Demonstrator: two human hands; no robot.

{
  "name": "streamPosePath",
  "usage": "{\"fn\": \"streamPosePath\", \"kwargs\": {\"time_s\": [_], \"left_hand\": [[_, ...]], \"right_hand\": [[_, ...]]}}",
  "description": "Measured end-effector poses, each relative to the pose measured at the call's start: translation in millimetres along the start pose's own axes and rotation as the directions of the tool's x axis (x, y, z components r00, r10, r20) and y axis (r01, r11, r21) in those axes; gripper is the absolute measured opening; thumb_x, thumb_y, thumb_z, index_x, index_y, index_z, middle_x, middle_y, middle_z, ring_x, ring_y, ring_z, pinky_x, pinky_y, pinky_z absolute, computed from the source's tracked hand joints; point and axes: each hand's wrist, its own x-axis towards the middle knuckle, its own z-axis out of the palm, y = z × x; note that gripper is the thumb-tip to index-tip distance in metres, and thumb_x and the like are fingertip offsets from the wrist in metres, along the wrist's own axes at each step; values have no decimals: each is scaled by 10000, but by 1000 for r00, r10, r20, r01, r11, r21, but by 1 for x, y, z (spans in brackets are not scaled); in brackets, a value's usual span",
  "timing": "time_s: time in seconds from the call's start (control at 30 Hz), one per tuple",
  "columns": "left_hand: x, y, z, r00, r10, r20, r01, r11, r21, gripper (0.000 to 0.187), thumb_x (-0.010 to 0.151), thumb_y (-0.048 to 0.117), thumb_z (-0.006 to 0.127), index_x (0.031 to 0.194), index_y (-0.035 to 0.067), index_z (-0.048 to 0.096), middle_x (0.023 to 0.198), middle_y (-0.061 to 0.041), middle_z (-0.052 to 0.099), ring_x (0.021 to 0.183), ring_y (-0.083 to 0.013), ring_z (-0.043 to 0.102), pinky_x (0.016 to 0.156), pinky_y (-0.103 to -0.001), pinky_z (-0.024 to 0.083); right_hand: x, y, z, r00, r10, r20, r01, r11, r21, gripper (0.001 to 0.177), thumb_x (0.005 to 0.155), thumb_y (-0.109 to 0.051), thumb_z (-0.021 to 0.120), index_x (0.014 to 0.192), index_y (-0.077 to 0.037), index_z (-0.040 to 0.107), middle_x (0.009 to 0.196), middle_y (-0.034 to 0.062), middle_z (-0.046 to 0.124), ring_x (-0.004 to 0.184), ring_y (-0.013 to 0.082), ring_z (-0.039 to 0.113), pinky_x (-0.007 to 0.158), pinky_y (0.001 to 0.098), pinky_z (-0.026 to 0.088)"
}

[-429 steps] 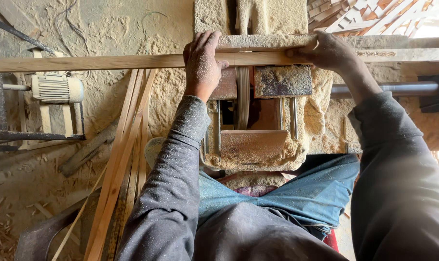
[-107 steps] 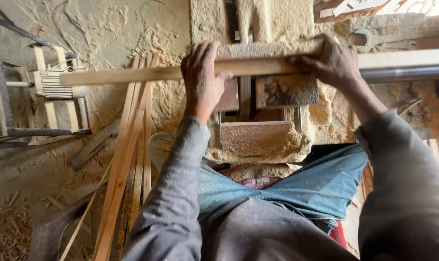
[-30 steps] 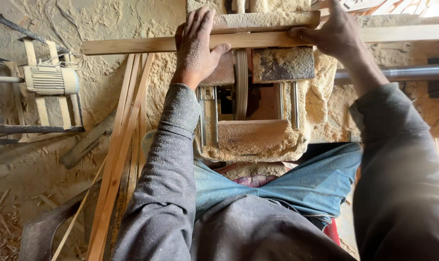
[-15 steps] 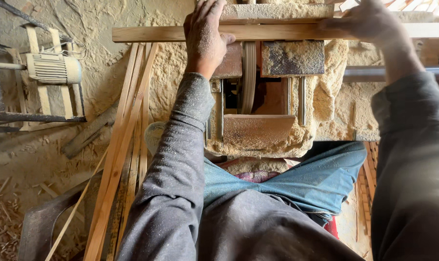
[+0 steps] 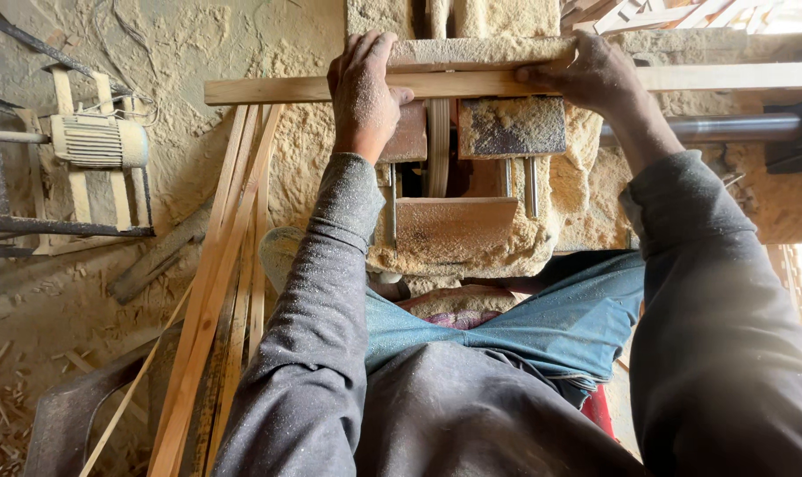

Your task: The person holds a long piece of wood against a rotating sanding belt, moving it back and forth to smooth the surface.

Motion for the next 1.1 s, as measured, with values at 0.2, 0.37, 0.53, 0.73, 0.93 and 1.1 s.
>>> {"fn": "streamPosePath", "kwargs": {"time_s": [0.2, 0.37, 0.53, 0.73, 0.93, 1.1], "left_hand": [[-10, 7, -6, 1000, -1, 6, 1, 1000, 8, 823, 641, 171, 975, 1375, 97, 610, 1445, -87, 594, 1367, -295, 479, 1103, -471, 331], [-23, 13, -13, 1000, 10, -14, -10, 1000, -10, 797, 662, 151, 960, 1374, 86, 607, 1436, -86, 602, 1353, -299, 499, 1112, -472, 332], [-41, 28, -30, 999, 27, -25, -28, 999, -38, 684, 696, 94, 908, 1316, 65, 619, 1297, -61, 670, 1240, -284, 564, 1078, -481, 349], [-80, 50, -61, 983, -74, 167, 78, 997, -17, 692, 792, 148, 913, 1393, 96, 574, 1392, -166, 619, 1360, -338, 502, 1177, -513, 300], [-77, 43, -56, 984, -33, 176, 36, 999, -12, 705, 823, 202, 879, 1431, 121, 532, 1417, -142, 578, 1391, -333, 463, 1186, -529, 277], [-24, 10, -19, 992, 123, -3, -123, 992, 12, 680, 778, 134, 888, 1371, 73, 561, 1379, -79, 634, 1298, -284, 559, 1131, -501, 353]], "right_hand": [[-14, -6, 1, 999, 3, -33, -4, 1000, -8, 563, 810, -808, 723, 935, -261, 773, 961, 50, 695, 925, 228, 625, 724, 433, 417], [-19, 1, 8, 999, 4, -33, -6, 999, -49, 616, 829, -873, 659, 882, -262, 724, 815, 36, 656, 798, 202, 593, 673, 425, 416], [-36, 5, 13, 997, -59, -46, 62, 996, 62, 609, 842, -769, 735, 842, -168, 635, 651, -31, 541, 594, 112, 467, 525, 336, 353], [-76, 4, 21, 998, -33, 56, 37, 996, -85, 832, 960, -658, 676, 1433, 14, 545, 1025, 186, 750, 907, 411, 696, 777, 432, 438], [-68, 10, 28, 984, -153, -92, 151, 988, -37, 663, 938, -522, 711, 1398, -74, 546, 940, 240, 730, 893, 484, 676, 846, 484, 417], [-15, 12, 16, 964, -224, -144, 224, 975, -15, 637, 949, -679, 630, 1348, -189, 549, 1132, 110, 718, 841, 267, 681, 717, 442, 510]]}}
